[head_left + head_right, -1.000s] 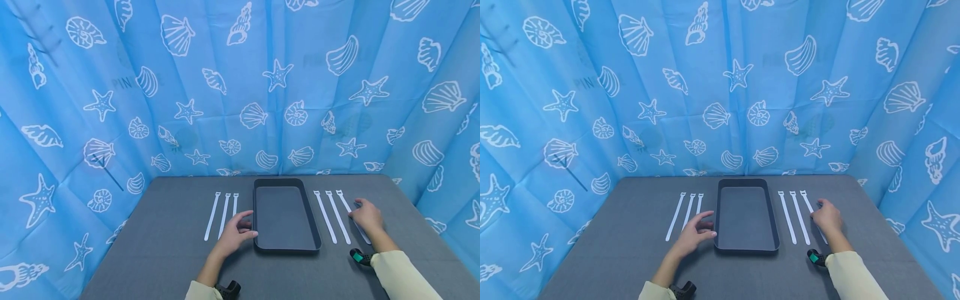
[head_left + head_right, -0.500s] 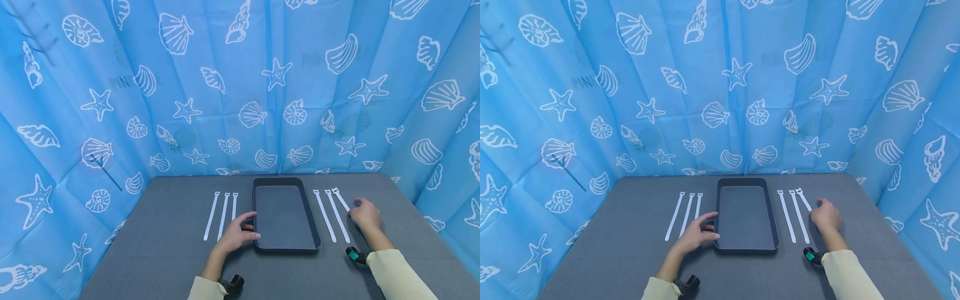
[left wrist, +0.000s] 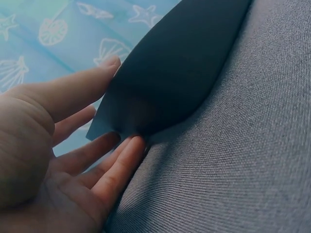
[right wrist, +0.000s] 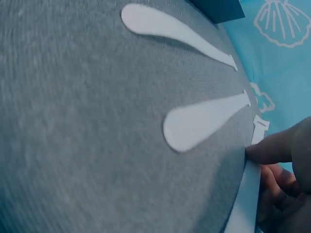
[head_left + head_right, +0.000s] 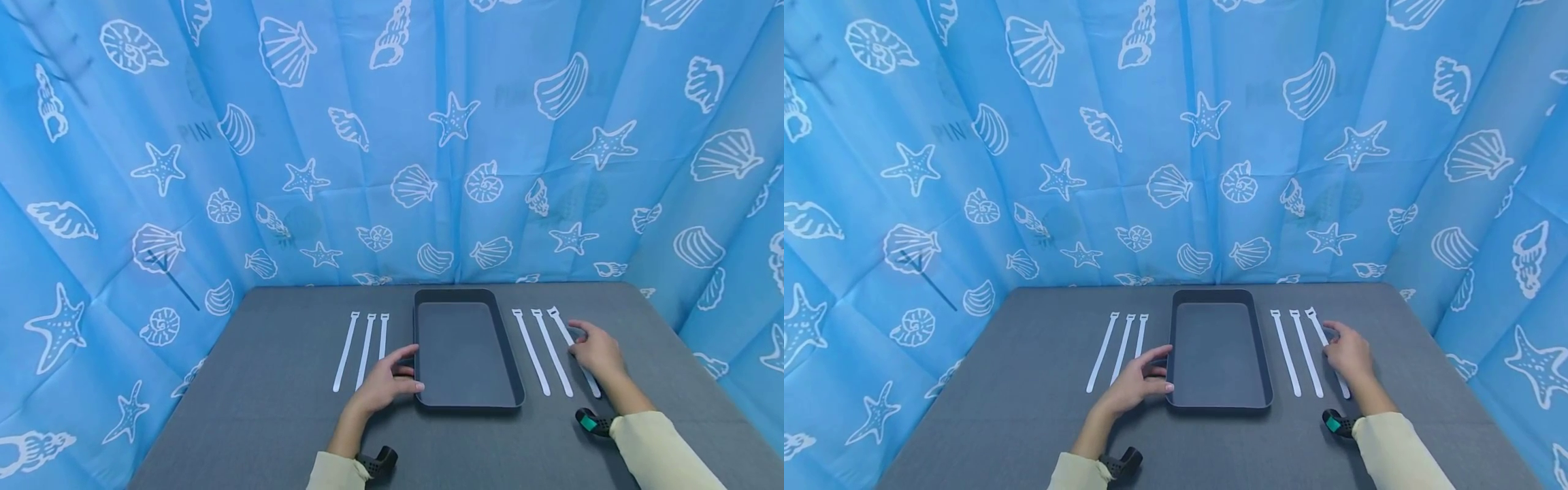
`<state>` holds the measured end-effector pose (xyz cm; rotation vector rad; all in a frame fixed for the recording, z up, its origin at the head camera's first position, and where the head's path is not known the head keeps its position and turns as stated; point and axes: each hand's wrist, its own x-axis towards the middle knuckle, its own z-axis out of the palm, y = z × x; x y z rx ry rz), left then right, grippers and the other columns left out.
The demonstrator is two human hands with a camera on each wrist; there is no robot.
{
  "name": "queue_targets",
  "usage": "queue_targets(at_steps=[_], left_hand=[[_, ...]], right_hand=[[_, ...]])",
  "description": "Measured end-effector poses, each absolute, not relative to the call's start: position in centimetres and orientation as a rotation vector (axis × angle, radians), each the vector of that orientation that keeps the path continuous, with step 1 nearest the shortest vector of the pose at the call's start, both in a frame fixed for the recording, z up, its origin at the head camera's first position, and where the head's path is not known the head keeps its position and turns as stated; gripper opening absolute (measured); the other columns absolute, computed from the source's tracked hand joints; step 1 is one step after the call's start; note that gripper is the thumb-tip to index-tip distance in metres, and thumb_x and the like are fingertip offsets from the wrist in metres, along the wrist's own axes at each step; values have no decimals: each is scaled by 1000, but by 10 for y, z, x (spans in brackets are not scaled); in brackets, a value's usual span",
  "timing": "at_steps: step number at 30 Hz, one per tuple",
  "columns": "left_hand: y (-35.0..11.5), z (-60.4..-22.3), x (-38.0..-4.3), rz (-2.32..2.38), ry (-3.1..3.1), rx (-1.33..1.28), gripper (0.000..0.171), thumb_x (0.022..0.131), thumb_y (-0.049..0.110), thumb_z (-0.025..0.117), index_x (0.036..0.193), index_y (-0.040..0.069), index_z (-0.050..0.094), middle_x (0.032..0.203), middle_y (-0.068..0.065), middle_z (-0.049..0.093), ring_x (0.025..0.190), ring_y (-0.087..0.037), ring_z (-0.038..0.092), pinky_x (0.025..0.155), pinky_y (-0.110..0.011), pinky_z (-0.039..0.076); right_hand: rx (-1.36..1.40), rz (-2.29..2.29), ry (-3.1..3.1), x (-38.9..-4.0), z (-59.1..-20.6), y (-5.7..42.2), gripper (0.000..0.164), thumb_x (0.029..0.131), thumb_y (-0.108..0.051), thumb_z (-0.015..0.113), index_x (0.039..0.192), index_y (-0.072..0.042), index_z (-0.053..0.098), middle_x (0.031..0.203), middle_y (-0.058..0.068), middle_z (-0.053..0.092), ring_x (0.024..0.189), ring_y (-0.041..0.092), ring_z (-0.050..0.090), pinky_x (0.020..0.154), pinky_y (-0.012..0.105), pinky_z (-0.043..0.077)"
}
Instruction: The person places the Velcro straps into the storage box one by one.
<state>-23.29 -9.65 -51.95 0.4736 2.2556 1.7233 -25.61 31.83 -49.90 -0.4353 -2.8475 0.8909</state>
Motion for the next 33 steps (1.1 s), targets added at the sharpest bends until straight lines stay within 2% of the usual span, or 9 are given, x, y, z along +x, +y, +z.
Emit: queue_targets(at_steps=[8, 14, 20, 25, 33], left_hand=[[-98, -521, -234, 1726, 2248, 478, 70, 85, 16, 76, 146, 20, 44, 145, -8, 43, 113, -25, 55, 87, -39, 52], [-98, -519, -233, 1738, 2237, 506, 69, 85, 16, 76, 146, 19, 44, 144, -8, 44, 112, -24, 55, 87, -36, 52], [-98, -520, -232, 1729, 2234, 514, 72, 84, 17, 77, 147, 18, 43, 144, -6, 43, 112, -23, 54, 86, -32, 52], [-98, -520, -233, 1711, 2230, 519, 72, 85, 17, 76, 148, 18, 42, 144, -6, 43, 113, -23, 54, 86, -32, 52], [-98, -517, -232, 1710, 2240, 517, 72, 85, 17, 76, 149, 18, 41, 145, -6, 42, 112, -23, 53, 86, -33, 52]], right_hand=[[-163, 839, -2921, -257, -500, 329, 38, 84, 6, 60, 122, 7, 59, 87, 20, 59, 78, 33, 52, 67, 48, 43], [-47, 873, -2962, -257, -496, 336, 35, 85, 8, 58, 119, 10, 59, 85, 19, 58, 78, 32, 51, 67, 47, 43], [-41, 943, -2933, -252, -492, 341, 33, 87, 9, 57, 120, 11, 57, 88, 20, 57, 80, 33, 51, 67, 46, 45], [-35, 997, -2871, -247, -488, 344, 33, 88, 7, 58, 120, 15, 55, 85, 17, 55, 77, 31, 50, 62, 37, 42], [-120, 1107, -2813, -241, -480, 339, 37, 93, 3, 55, 129, 12, 51, 105, 28, 54, 90, 36, 50, 66, 38, 47]])
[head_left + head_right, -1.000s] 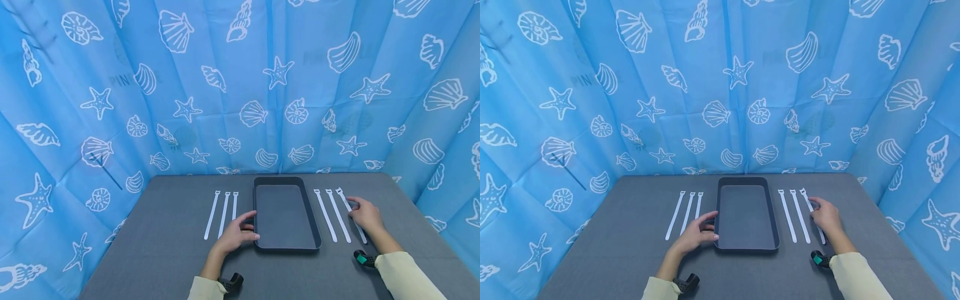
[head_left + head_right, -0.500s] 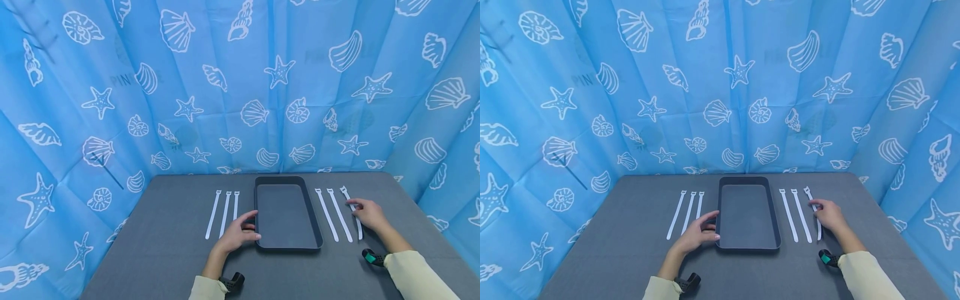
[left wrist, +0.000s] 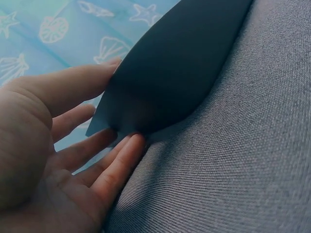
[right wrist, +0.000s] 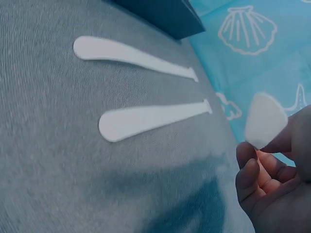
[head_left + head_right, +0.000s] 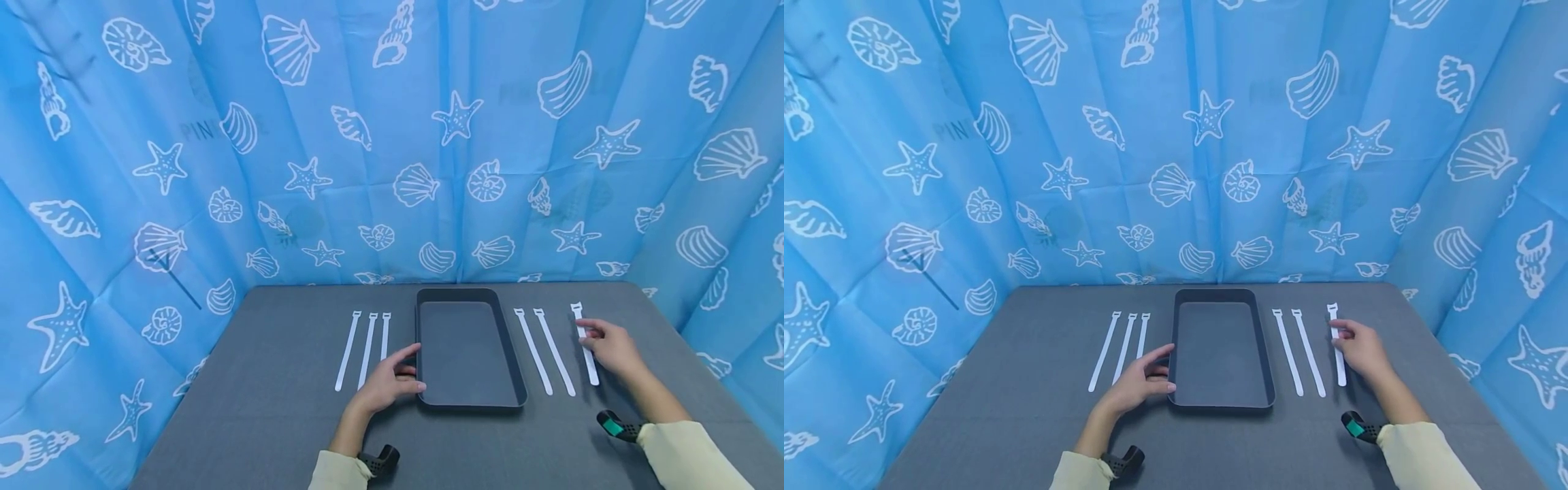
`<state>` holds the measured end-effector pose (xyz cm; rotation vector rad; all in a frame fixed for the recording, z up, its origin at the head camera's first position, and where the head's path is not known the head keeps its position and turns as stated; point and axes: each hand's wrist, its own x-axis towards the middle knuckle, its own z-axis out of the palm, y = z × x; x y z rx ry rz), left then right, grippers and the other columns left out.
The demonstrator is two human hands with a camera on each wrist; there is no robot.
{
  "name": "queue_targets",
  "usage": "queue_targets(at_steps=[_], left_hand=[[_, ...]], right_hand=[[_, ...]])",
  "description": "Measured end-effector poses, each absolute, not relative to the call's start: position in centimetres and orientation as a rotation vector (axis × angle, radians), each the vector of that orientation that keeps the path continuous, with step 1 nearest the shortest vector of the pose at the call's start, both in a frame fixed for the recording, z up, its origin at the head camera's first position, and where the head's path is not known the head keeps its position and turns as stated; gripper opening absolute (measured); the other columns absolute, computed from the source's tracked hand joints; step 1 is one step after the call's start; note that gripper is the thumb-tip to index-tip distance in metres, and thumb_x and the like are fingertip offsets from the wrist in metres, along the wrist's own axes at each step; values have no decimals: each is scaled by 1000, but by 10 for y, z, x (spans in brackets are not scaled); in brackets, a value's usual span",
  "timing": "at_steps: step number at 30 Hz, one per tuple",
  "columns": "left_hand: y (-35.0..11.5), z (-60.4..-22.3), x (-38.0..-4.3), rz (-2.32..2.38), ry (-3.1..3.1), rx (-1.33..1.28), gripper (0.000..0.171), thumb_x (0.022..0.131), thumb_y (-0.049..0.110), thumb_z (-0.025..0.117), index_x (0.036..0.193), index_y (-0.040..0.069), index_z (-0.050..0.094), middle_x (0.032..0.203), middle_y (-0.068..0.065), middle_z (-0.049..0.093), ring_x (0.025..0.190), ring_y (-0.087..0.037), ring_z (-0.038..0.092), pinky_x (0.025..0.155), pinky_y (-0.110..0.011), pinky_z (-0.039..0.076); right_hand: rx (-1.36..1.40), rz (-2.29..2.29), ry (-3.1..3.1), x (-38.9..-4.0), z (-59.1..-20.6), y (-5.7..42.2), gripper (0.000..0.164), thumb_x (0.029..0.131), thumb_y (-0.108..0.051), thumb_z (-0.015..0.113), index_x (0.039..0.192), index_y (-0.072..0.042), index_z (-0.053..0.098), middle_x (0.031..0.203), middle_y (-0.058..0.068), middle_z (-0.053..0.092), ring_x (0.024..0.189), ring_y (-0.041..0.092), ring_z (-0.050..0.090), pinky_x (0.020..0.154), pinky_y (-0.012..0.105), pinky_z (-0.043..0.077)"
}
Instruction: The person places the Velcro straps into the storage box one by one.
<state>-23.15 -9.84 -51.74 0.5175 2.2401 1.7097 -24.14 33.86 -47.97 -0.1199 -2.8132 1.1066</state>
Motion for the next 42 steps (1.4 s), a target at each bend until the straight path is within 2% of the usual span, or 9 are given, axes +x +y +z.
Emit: queue_targets(at_steps=[4, 11, 16, 20, 29, 31, 37, 40, 42], left_hand=[[-98, -516, -231, 1704, 2247, 505, 72, 86, 16, 75, 149, 18, 41, 145, -6, 42, 112, -23, 54, 86, -34, 52], [-97, -515, -231, 1708, 2250, 488, 71, 85, 16, 75, 149, 18, 42, 145, -5, 42, 112, -24, 54, 87, -37, 52], [-98, -517, -230, 1713, 2250, 494, 71, 86, 17, 75, 149, 19, 42, 146, -6, 41, 113, -23, 54, 88, -36, 51], [-98, -518, -229, 1723, 2246, 509, 71, 86, 17, 74, 149, 18, 41, 147, -7, 39, 113, -24, 54, 88, -36, 51], [-98, -517, -228, 1747, 2226, 526, 71, 87, 16, 74, 149, 17, 41, 147, -9, 38, 114, -25, 53, 89, -35, 51], [-98, -517, -228, 1745, 2229, 526, 70, 87, 16, 73, 149, 17, 40, 147, -9, 38, 115, -25, 53, 89, -36, 51], [-98, -516, -228, 1735, 2235, 522, 71, 87, 16, 73, 150, 17, 40, 147, -9, 38, 115, -25, 53, 90, -36, 51], [-98, -516, -228, 1733, 2233, 528, 71, 88, 16, 73, 150, 16, 39, 147, -10, 38, 115, -25, 53, 89, -36, 51], [-98, -516, -228, 1731, 2231, 530, 71, 88, 15, 73, 150, 17, 39, 147, -10, 38, 115, -25, 53, 89, -35, 51]], right_hand=[[-207, 1186, -2767, -241, -477, 331, 37, 95, 2, 53, 131, 10, 51, 108, 27, 53, 91, 35, 51, 65, 38, 49], [-242, 1369, -2675, -240, -464, 312, 40, 98, -3, 49, 136, 8, 47, 113, 24, 52, 89, 28, 53, 64, 32, 52], [-213, 1440, -2646, -242, -457, 303, 41, 99, -8, 52, 137, 7, 48, 113, 21, 54, 87, 24, 55, 66, 32, 54], [-192, 1502, -2611, -260, -476, 312, 44, 99, -20, 58, 137, 1, 51, 112, 17, 56, 87, 24, 57, 63, 33, 54], [-89, 1584, -2628, -250, -442, 279, 45, 98, -11, 57, 138, 8, 47, 119, 24, 54, 90, 22, 58, 72, 34, 55], [-74, 1610, -2620, -253, -443, 275, 46, 97, -12, 58, 137, 7, 47, 120, 24, 54, 92, 24, 58, 73, 34, 54], [-72, 1709, -2548, -272, -462, 270, 43, 94, -17, 65, 134, -4, 56, 112, 13, 58, 89, 21, 59, 69, 34, 55], [-17, 1724, -2561, -281, -469, 267, 43, 95, -15, 63, 136, -3, 54, 115, 17, 55, 92, 28, 58, 72, 39, 55], [-11, 1722, -2548, -293, -484, 268, 43, 95, -14, 63, 136, -4, 54, 117, 18, 55, 93, 30, 58, 70, 35, 56]])
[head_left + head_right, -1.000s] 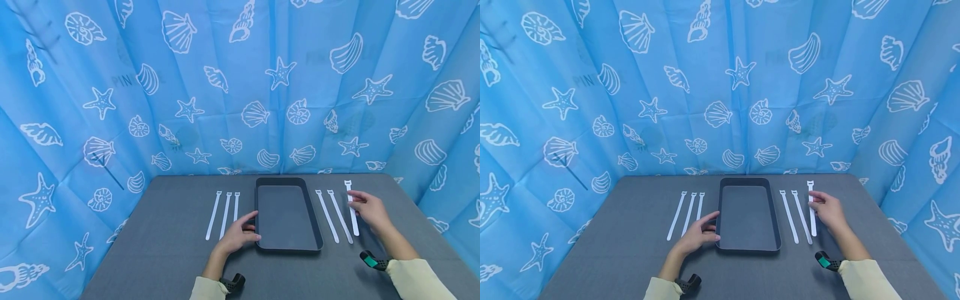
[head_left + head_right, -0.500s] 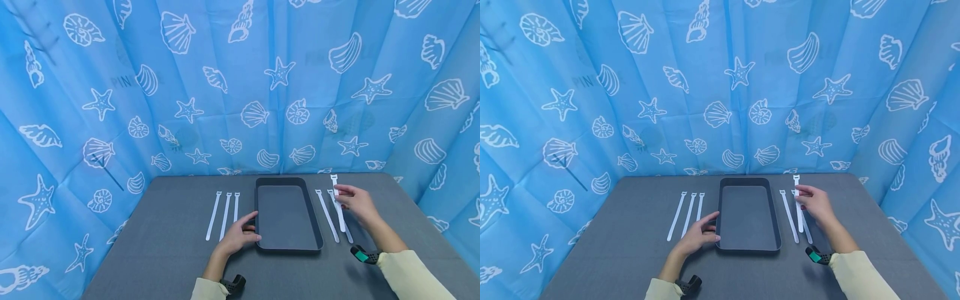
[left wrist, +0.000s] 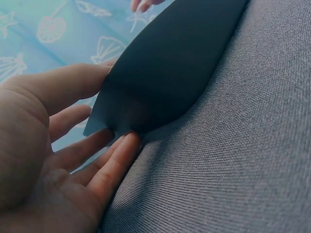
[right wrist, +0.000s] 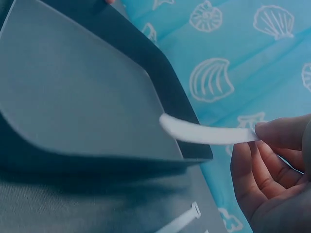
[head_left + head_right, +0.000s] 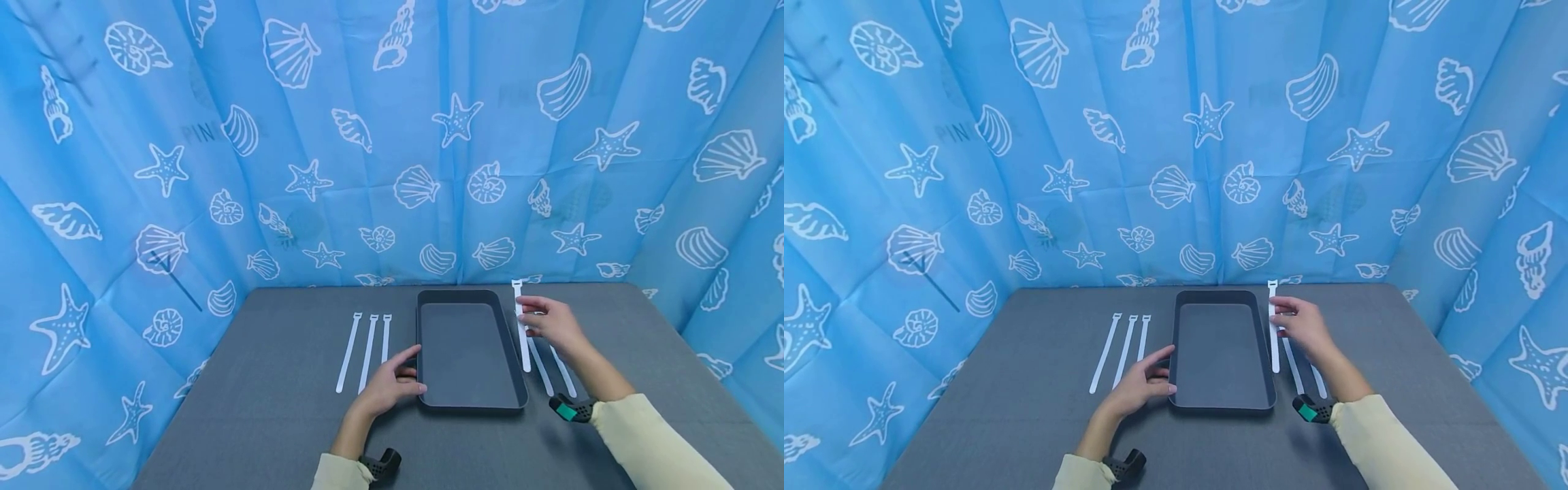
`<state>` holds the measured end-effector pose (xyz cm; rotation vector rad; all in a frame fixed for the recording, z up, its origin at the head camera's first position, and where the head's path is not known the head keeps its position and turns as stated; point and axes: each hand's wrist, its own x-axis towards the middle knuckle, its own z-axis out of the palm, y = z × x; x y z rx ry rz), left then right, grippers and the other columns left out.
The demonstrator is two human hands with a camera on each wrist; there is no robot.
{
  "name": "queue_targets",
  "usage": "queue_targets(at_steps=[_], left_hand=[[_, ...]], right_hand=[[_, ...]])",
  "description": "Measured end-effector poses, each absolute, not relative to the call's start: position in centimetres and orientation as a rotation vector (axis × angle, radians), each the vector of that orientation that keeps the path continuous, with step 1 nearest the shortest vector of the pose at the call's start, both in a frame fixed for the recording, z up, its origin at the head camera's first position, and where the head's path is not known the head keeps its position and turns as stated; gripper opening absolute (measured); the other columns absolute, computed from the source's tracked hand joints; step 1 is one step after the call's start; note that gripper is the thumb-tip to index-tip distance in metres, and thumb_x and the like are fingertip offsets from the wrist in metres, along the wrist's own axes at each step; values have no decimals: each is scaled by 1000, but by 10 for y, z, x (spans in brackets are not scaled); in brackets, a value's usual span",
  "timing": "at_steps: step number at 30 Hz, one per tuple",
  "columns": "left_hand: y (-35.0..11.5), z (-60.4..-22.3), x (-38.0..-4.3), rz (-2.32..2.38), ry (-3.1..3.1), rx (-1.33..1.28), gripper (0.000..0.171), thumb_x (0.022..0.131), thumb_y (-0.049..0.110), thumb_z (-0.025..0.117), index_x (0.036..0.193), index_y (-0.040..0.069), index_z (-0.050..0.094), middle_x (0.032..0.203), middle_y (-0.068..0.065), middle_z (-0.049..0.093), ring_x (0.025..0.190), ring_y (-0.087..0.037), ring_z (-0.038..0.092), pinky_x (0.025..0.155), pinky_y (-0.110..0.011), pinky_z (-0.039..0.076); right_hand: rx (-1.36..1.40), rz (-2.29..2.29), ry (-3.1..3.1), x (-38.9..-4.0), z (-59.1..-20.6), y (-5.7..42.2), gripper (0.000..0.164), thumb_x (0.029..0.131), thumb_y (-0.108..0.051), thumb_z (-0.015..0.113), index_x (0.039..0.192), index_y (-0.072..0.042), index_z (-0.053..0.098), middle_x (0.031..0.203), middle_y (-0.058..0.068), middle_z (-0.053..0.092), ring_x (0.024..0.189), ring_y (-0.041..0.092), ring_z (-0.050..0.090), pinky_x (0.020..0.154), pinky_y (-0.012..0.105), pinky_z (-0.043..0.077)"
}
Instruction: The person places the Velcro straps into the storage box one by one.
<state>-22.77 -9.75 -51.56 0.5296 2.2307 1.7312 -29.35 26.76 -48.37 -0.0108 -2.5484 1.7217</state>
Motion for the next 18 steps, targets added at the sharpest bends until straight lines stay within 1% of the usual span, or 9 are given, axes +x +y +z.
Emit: queue_targets(at_steps=[1, 2, 5, 6, 9, 12, 14, 16, 18], left_hand=[[-98, -516, -228, 1732, 2228, 530, 71, 88, 15, 73, 150, 17, 39, 147, -9, 38, 115, -25, 53, 89, -35, 51], [-98, -516, -228, 1734, 2226, 529, 71, 88, 15, 73, 150, 17, 39, 147, -10, 38, 115, -25, 53, 89, -35, 51], [-98, -516, -228, 1735, 2221, 525, 71, 88, 16, 73, 150, 17, 39, 147, -8, 38, 115, -25, 53, 89, -34, 51], [-98, -516, -228, 1736, 2220, 526, 71, 88, 17, 73, 150, 17, 39, 147, -9, 38, 115, -25, 53, 89, -34, 51], [-98, -518, -229, 1741, 2217, 542, 72, 88, 16, 73, 151, 16, 37, 148, -10, 38, 115, -26, 53, 88, -34, 51], [-98, -518, -230, 1752, 2205, 548, 74, 87, 15, 73, 151, 15, 36, 148, -10, 38, 114, -27, 53, 87, -33, 52], [-98, -518, -230, 1756, 2201, 544, 75, 87, 15, 73, 152, 15, 35, 148, -10, 38, 114, -27, 53, 86, -32, 52], [-98, -519, -230, 1760, 2195, 541, 76, 87, 14, 74, 152, 15, 35, 147, -10, 38, 113, -26, 54, 86, -32, 52], [-98, -519, -231, 1762, 2192, 534, 76, 87, 14, 74, 152, 15, 35, 148, -10, 38, 113, -26, 54, 86, -32, 52]], right_hand=[[-7, 1716, -2535, -301, -493, 268, 42, 94, -15, 64, 135, -7, 55, 116, 16, 55, 92, 28, 59, 68, 33, 56], [-4, 1687, -2554, -306, -499, 267, 43, 95, -16, 64, 136, -7, 55, 118, 16, 55, 93, 29, 59, 68, 31, 56], [7, 1650, -2527, -322, -521, 266, 40, 93, -17, 66, 132, -13, 58, 114, 10, 57, 88, 24, 61, 59, 22, 54], [32, 1670, -2528, -321, -520, 263, 40, 94, -16, 65, 133, -12, 58, 113, 10, 57, 87, 24, 61, 59, 24, 54], [21, 1657, -2551, -309, -501, 245, 40, 93, -12, 65, 133, -9, 58, 112, 12, 58, 88, 23, 60, 58, 26, 54], [35, 1696, -2593, -288, -468, 223, 41, 94, -6, 62, 134, -2, 55, 113, 18, 57, 91, 27, 59, 64, 32, 55], [36, 1706, -2612, -279, -454, 210, 40, 95, -4, 60, 134, 1, 53, 113, 20, 56, 91, 28, 59, 68, 33, 56], [43, 1724, -2635, -274, -446, 201, 40, 95, -2, 57, 134, 4, 52, 114, 23, 55, 92, 30, 58, 71, 34, 56], [16, 1725, -2657, -274, -445, 194, 39, 96, -2, 56, 135, 3, 52, 115, 22, 55, 92, 29, 58, 72, 33, 56]])
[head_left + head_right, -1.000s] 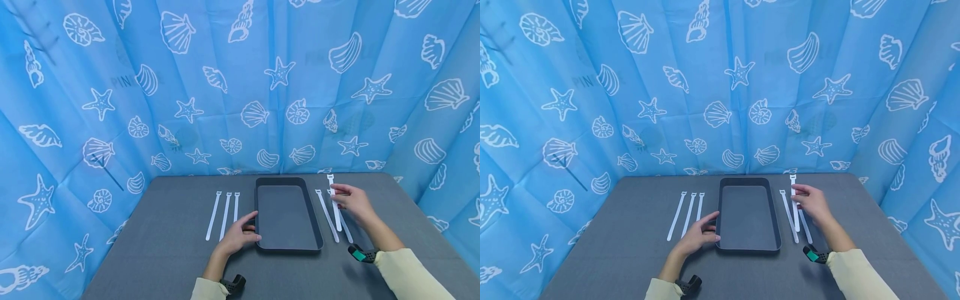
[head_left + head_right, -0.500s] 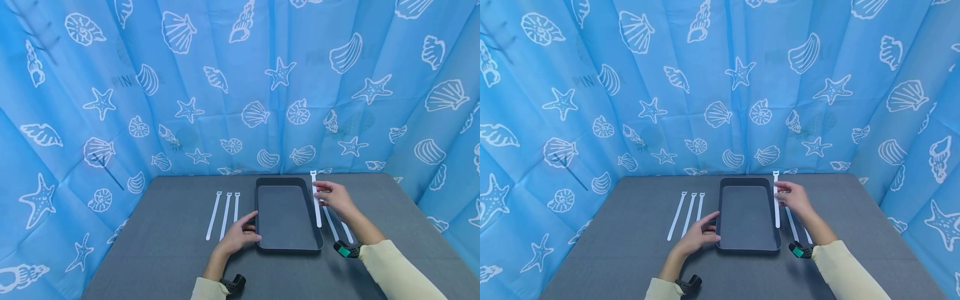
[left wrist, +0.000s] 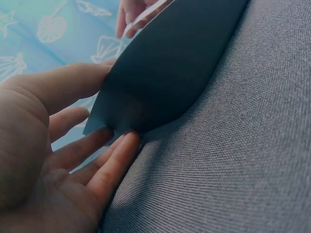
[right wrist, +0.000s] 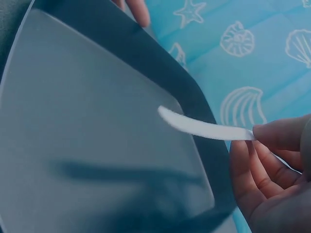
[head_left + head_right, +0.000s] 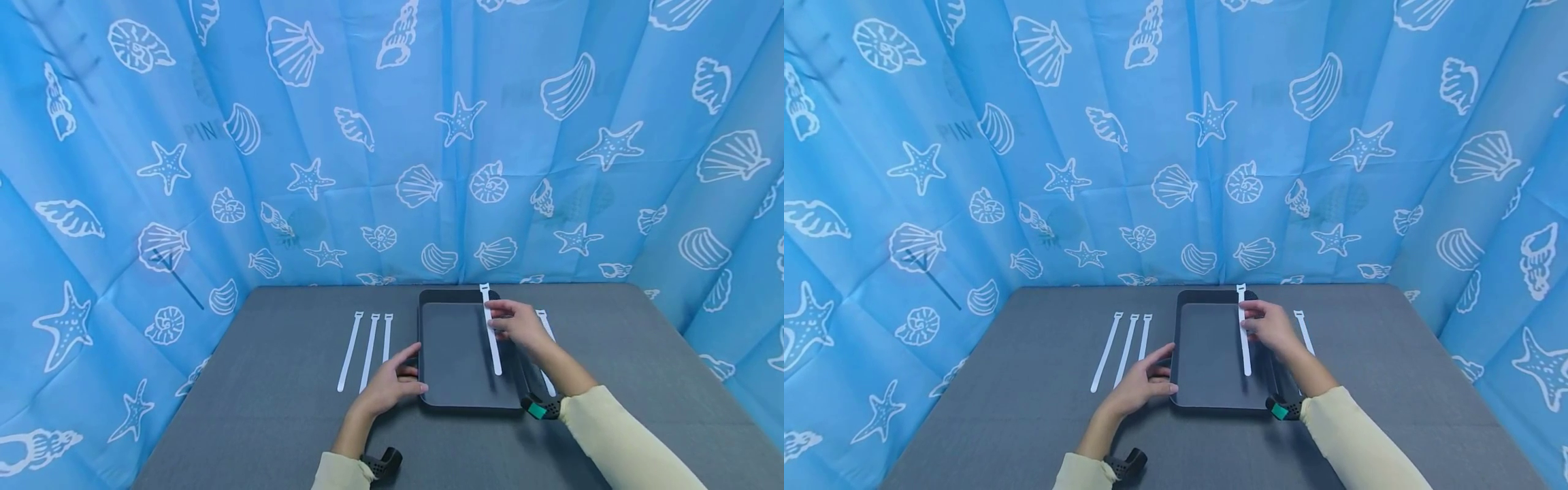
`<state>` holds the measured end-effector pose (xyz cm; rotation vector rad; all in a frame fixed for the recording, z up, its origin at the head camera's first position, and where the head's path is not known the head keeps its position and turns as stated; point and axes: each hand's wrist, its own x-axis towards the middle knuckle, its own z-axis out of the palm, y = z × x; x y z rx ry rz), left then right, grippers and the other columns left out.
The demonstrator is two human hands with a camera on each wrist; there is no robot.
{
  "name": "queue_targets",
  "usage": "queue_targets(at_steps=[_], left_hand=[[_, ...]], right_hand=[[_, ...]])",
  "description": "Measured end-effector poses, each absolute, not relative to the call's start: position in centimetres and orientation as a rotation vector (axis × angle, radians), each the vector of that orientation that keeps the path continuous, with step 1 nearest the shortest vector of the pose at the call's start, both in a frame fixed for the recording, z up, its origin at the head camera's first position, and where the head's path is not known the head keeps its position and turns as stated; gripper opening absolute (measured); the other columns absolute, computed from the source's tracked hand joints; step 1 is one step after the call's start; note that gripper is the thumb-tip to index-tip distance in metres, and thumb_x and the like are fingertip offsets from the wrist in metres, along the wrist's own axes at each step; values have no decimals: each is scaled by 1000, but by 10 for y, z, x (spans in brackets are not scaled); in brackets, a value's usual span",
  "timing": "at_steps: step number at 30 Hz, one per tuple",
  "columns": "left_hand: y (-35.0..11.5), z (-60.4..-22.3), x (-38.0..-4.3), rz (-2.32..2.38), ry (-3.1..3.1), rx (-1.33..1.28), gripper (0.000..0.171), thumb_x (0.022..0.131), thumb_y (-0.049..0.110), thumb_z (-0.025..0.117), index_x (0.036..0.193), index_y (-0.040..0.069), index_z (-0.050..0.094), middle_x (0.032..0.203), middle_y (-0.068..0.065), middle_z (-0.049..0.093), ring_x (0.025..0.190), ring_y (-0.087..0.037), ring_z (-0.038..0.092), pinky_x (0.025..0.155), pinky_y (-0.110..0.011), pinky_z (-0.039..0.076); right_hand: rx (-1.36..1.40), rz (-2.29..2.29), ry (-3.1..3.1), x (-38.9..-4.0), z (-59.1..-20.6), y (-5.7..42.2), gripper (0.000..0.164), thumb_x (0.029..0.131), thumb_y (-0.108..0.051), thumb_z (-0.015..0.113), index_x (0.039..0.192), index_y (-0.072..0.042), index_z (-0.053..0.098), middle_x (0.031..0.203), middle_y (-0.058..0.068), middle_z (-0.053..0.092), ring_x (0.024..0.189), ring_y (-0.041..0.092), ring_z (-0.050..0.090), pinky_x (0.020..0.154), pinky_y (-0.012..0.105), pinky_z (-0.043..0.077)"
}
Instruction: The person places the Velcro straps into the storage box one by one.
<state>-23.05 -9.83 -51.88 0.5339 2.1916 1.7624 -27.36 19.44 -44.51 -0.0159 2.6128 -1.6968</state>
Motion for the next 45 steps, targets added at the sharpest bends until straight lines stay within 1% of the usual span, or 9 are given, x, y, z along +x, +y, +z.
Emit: queue_targets(at_steps=[7, 11, 17, 21, 26, 30, 31, 37, 45], left_hand=[[-97, -516, -230, 1777, 2177, 500, 77, 87, 11, 73, 152, 15, 33, 149, -11, 36, 113, -28, 54, 86, -34, 52], [-96, -516, -230, 1781, 2181, 487, 78, 86, 9, 74, 152, 15, 33, 149, -12, 36, 112, -29, 56, 85, -35, 53], [-96, -517, -231, 1764, 2204, 469, 78, 85, 12, 75, 152, 15, 34, 147, -10, 39, 110, -25, 57, 86, -34, 53], [-96, -516, -231, 1753, 2210, 459, 78, 86, 14, 74, 152, 17, 34, 147, -9, 39, 109, -22, 57, 87, -34, 53], [-96, -512, -229, 1757, 2211, 471, 77, 87, 13, 74, 152, 16, 34, 147, -11, 39, 110, -24, 57, 87, -34, 52], [-96, -513, -229, 1760, 2206, 475, 77, 86, 13, 74, 152, 15, 34, 147, -11, 39, 110, -24, 57, 87, -34, 52], [-96, -517, -231, 1759, 2206, 478, 78, 86, 14, 75, 152, 16, 34, 147, -10, 39, 109, -22, 58, 87, -33, 52], [-96, -518, -231, 1762, 2198, 485, 78, 86, 14, 75, 152, 17, 34, 148, -10, 39, 110, -22, 58, 87, -33, 52], [-96, -517, -231, 1760, 2198, 477, 78, 86, 14, 75, 152, 17, 34, 146, -10, 40, 108, -21, 59, 86, -32, 52]], right_hand=[[-41, -1655, 2600, -280, -455, 177, 39, 93, 3, 57, 132, 4, 55, 106, 19, 58, 86, 26, 59, 65, 34, 56], [-51, -1637, 2577, -283, -460, 171, 39, 92, 3, 57, 132, 3, 55, 102, 18, 59, 83, 26, 58, 64, 34, 55], [-48, -1661, 2507, -288, -468, 160, 42, 91, 5, 59, 132, 4, 54, 97, 15, 58, 81, 25, 57, 65, 38, 56], [-32, -1679, 2484, -290, -471, 152, 42, 90, 6, 59, 131, 5, 54, 94, 14, 57, 76, 23, 57, 62, 35, 55], [21, -1673, 2440, -294, -477, 143, 42, 89, 6, 58, 131, 4, 55, 95, 14, 56, 75, 21, 57, 60, 32, 55], [41, -1672, 2411, -295, -483, 138, 41, 90, 6, 56, 131, 4, 54, 95, 14, 57, 75, 21, 59, 62, 33, 55], [38, -1675, 2404, -296, -484, 137, 41, 90, 6, 56, 131, 5, 54, 95, 14, 58, 75, 22, 59, 62, 33, 56], [30, -1675, 2369, -296, -486, 132, 42, 92, 6, 54, 133, 4, 52, 97, 16, 60, 77, 23, 62, 65, 34, 56], [50, -1668, 2355, -298, -484, 127, 42, 92, 6, 55, 133, 3, 53, 95, 15, 62, 75, 22, 64, 63, 33, 56]])
